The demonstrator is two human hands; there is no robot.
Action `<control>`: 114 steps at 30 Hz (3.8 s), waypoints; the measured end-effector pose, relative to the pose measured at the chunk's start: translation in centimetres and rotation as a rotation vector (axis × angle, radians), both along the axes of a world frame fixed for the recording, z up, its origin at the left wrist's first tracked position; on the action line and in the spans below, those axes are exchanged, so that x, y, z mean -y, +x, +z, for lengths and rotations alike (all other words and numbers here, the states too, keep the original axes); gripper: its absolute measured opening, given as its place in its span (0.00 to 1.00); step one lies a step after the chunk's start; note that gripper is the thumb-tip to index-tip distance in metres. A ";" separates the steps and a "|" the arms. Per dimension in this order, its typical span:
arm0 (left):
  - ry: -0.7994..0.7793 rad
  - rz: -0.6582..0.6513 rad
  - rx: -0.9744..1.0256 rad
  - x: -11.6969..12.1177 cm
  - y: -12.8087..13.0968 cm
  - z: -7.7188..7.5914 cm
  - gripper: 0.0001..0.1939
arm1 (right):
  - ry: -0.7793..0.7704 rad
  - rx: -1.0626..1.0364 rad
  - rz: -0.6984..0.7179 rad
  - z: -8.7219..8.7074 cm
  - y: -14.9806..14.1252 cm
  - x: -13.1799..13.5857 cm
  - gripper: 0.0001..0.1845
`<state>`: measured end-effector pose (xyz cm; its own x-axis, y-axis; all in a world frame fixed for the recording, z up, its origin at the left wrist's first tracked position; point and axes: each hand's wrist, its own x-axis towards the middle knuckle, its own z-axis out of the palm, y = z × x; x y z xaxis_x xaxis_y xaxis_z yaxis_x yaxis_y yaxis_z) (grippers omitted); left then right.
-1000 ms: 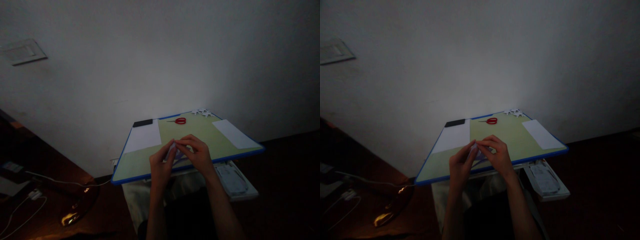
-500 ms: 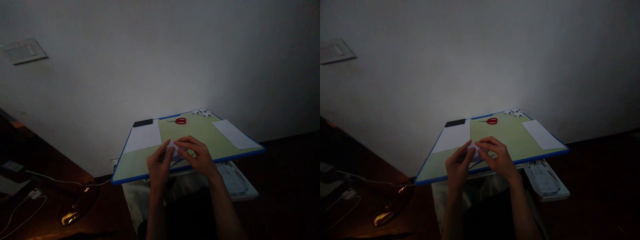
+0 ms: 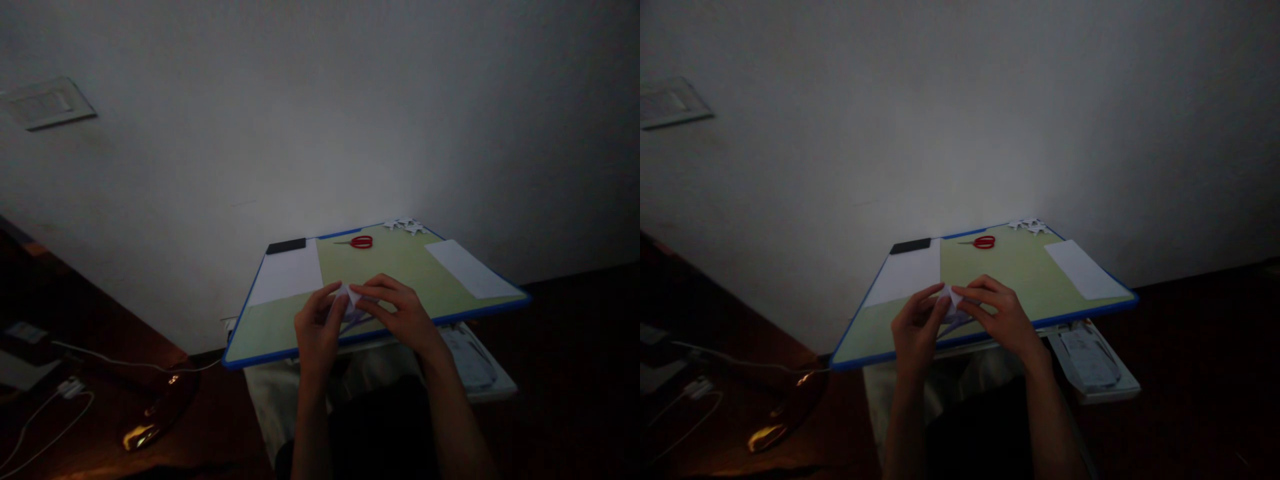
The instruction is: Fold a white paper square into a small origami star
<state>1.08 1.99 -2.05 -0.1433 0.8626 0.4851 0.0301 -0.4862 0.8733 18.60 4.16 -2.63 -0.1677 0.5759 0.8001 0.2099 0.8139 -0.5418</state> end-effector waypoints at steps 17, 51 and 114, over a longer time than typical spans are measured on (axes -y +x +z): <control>0.082 0.080 -0.194 0.4 -0.2 0.6 0.14 | 0.082 -0.066 -0.044 0.4 -0.4 0.3 0.20; 0.123 0.003 -0.154 0.7 0.1 0.6 0.22 | 0.016 -0.130 -0.116 1.0 -1.3 0.8 0.16; 0.202 0.153 -0.174 1.3 0.0 1.4 0.08 | -0.099 -0.241 -0.046 1.7 -2.8 1.9 0.16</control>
<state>1.09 0.73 -0.63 -0.1642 0.7208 0.6734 0.2570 -0.6278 0.7347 15.82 2.25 -0.91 0.0493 0.6560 0.7532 0.1011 0.7470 -0.6572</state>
